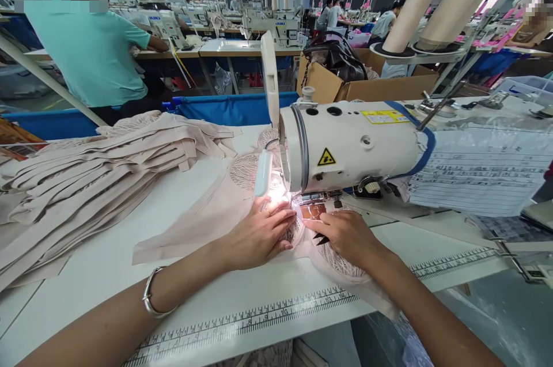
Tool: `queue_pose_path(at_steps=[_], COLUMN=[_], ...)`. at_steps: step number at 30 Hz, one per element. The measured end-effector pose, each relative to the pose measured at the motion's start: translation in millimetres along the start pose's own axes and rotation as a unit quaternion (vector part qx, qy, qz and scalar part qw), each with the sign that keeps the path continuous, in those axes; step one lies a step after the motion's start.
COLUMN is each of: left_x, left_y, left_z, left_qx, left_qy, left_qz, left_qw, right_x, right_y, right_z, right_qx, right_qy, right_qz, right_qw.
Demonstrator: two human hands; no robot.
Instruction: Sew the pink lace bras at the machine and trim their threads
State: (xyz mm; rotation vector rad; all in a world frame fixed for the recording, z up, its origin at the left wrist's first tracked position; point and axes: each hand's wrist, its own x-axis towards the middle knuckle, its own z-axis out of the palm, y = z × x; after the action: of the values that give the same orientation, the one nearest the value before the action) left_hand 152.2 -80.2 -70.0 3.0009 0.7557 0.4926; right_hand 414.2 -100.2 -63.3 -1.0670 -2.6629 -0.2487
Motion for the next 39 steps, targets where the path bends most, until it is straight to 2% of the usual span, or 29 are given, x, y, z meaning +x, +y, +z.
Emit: queue_pose_path(at_steps=[15, 23, 25, 27, 28, 29, 31, 34, 36, 38, 39], left_x=[3, 3, 7, 14, 19, 23, 29, 27, 18, 3, -7], left_y=[-9, -4, -8, -23, -36, -51, -84, -128, -145, -152, -152], left_z=[-6.5, -2.1, -3.1, -6.9, -9.7, -12.9, -19.1, -26.7, -33.0, -43.7, -51.1], left_qx=[-0.031, -0.030, -0.060, -0.128, -0.163, -0.196, -0.204, -0.246, -0.303, -0.357, -0.386], left_qy=[-0.021, -0.017, -0.003, 0.060, 0.110, 0.166, 0.220, 0.246, 0.258, 0.274, 0.289], left_qz=[-0.048, -0.073, -0.110, -0.235, -0.322, -0.408, -0.486, -0.531, -0.530, -0.507, -0.488], left_qw=[0.998, 0.997, 0.992, 0.962, 0.926, 0.876, 0.821, 0.773, 0.749, 0.735, 0.727], right_x=[21, 23, 16, 4, -2, -8, -17, -18, -11, -1, 5], right_y=[5, 7, 11, 13, 13, 12, 2, -30, -59, -89, -102], right_z=[0, 6, 7, 5, 3, 0, -7, -14, -14, -11, -8], right_qx=[0.035, 0.053, 0.035, -0.010, -0.034, -0.052, -0.059, -0.006, 0.083, 0.231, 0.317], right_qy=[-0.131, -0.168, -0.153, -0.078, -0.025, 0.029, 0.110, 0.141, 0.132, 0.123, 0.118], right_qz=[0.122, 0.163, 0.173, 0.201, 0.212, 0.215, 0.184, 0.114, 0.107, 0.131, 0.149], right_qw=[0.983, 0.971, 0.972, 0.977, 0.976, 0.975, 0.975, 0.983, 0.982, 0.956, 0.929])
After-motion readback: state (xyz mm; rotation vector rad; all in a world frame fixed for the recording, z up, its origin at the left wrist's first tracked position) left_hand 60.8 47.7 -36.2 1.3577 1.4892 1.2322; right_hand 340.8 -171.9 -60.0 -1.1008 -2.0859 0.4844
